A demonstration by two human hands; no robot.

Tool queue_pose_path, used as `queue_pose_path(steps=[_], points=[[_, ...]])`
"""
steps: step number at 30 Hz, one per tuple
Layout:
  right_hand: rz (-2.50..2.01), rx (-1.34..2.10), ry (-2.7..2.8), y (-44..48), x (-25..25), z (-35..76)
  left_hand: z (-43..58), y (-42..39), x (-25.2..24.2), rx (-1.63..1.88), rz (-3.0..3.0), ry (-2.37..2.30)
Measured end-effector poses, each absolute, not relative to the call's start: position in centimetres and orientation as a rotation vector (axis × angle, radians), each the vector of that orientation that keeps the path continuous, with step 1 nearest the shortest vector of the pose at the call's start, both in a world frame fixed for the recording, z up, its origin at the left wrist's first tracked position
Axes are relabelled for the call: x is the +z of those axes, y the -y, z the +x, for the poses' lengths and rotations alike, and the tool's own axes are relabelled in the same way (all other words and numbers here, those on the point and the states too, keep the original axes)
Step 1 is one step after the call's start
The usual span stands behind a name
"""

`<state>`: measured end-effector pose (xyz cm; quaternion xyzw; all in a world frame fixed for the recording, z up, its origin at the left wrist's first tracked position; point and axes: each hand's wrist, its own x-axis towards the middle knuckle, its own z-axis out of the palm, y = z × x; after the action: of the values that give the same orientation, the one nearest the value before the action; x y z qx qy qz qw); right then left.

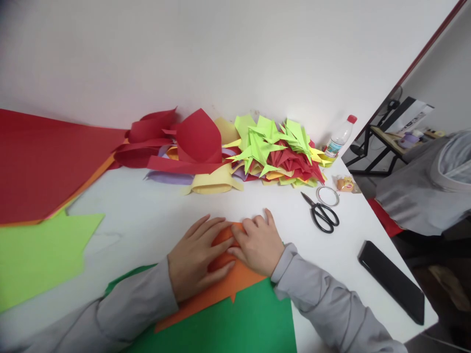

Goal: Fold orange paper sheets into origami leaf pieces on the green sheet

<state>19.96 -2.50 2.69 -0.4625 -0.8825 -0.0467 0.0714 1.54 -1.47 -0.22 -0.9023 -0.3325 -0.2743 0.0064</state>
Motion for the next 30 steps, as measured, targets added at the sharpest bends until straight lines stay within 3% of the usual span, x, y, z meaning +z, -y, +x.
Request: queue_pose_path(steps=[30], points=[[-0.939,-0.194,2.446,3.3,1.7,21.3,1.1,1.3,-0.1,-0.742,-2.754,0.947]])
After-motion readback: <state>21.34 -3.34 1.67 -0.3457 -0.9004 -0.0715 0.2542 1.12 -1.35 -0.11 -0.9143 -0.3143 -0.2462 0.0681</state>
